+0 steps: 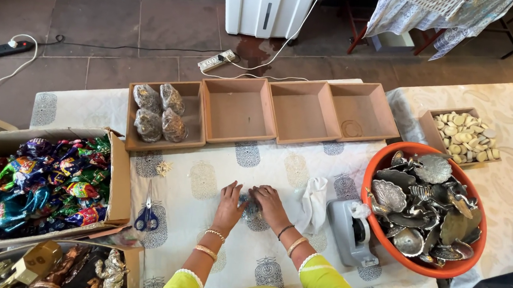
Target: The person takes small decorative figurines from a cardboard box, wraps each one in clear plastic film, presses the film closed around the item, and places the wrapped pieces into a compartmented cardboard tray on the table.
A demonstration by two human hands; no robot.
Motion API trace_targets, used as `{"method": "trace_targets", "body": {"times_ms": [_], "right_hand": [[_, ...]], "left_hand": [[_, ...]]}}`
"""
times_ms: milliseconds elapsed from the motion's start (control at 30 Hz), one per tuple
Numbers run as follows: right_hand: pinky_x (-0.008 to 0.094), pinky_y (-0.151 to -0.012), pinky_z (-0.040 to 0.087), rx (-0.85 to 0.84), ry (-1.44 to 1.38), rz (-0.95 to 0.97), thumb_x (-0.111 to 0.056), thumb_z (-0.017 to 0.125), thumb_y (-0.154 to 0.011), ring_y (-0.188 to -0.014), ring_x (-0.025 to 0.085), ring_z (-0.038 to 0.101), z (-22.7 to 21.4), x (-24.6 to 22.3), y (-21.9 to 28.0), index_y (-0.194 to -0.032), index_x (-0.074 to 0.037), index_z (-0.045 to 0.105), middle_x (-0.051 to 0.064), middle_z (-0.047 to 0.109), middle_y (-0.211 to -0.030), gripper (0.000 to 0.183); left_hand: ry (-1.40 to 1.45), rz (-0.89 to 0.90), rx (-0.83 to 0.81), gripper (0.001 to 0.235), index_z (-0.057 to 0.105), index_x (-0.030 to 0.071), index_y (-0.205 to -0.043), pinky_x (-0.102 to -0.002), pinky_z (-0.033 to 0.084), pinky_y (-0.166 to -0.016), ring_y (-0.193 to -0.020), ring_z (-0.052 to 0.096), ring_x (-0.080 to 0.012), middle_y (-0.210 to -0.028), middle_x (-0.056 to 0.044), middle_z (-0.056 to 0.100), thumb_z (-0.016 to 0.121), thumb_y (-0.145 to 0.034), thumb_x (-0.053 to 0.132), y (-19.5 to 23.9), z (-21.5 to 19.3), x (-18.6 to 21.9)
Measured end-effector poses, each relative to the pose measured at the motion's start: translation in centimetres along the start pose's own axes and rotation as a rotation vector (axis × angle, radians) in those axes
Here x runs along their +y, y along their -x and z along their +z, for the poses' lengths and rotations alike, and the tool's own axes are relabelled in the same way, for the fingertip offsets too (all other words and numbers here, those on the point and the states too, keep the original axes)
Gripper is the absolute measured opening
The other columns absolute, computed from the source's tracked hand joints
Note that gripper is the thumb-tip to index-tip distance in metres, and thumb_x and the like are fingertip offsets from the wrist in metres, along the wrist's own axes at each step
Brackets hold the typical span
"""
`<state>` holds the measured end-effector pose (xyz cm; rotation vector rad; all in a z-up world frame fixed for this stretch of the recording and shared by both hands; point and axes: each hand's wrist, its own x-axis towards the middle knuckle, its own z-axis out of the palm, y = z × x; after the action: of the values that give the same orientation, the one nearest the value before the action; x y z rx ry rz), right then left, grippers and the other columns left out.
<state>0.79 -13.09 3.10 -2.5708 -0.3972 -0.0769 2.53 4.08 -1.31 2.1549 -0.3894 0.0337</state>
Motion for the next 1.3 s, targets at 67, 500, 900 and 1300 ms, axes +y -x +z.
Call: {"method": "trace_targets", "body": {"times_ms": [67, 500, 900, 1300], "right_hand": [[0.041, -0.106, 0.041, -0.002, 0.008, -0.006, 0.004, 0.060, -0.085, -0.122, 0.028, 0.055, -0.1, -0.2, 0.1, -0.124, -0.005, 0.068, 0.008, 0.068, -0.123, 0.041], [0.042, -0.109, 0.039, 0.015, 0.098, -0.018, 0.003, 0.059, -0.081, -0.128, 0.029, 0.051, 0.1, -0.6, 0.3, -0.123, -0.005, 0.068, 0.005, 0.068, -0.126, 0.044], [0.043, -0.109, 0.037, 0.056, 0.084, -0.007, -0.005, 0.056, -0.087, -0.125, 0.029, 0.050, 0.1, -1.2, 0.9, -0.124, -0.002, 0.066, 0.008, 0.064, -0.123, 0.038], [0.042, -0.108, 0.041, 0.140, -0.241, 0.201, 0.004, 0.068, -0.081, -0.123, 0.031, 0.051, 0.5, 0.0, 1.6, -0.122, -0.010, 0.061, 0.006, 0.066, -0.118, 0.044]], "left_hand": [[-0.067, 0.048, 0.048, 0.060, 0.056, -0.001, -0.128, -0.046, 0.047, -0.102, -0.124, 0.048, -0.0405, -0.133, -0.025, 0.059, 0.082, -0.074, 0.004, 0.1, 0.0, 0.0], [-0.242, 0.008, -0.090, 0.041, 0.070, -0.002, -0.116, -0.040, 0.044, -0.107, -0.125, 0.048, -0.0387, -0.123, -0.016, 0.067, 0.072, -0.075, -0.009, -0.2, 1.1, 0.4], [-0.224, -0.080, -0.042, 0.051, 0.066, -0.001, -0.126, -0.041, 0.046, -0.102, -0.118, 0.049, -0.0380, -0.116, -0.015, 0.065, 0.070, -0.076, -0.006, 0.0, 0.7, 3.4], [-0.177, -0.120, 0.012, 0.044, 0.075, 0.005, -0.113, -0.042, 0.050, -0.098, -0.114, 0.051, -0.0404, -0.108, -0.013, 0.068, 0.070, -0.072, -0.011, -0.1, 0.1, 4.4]]}}
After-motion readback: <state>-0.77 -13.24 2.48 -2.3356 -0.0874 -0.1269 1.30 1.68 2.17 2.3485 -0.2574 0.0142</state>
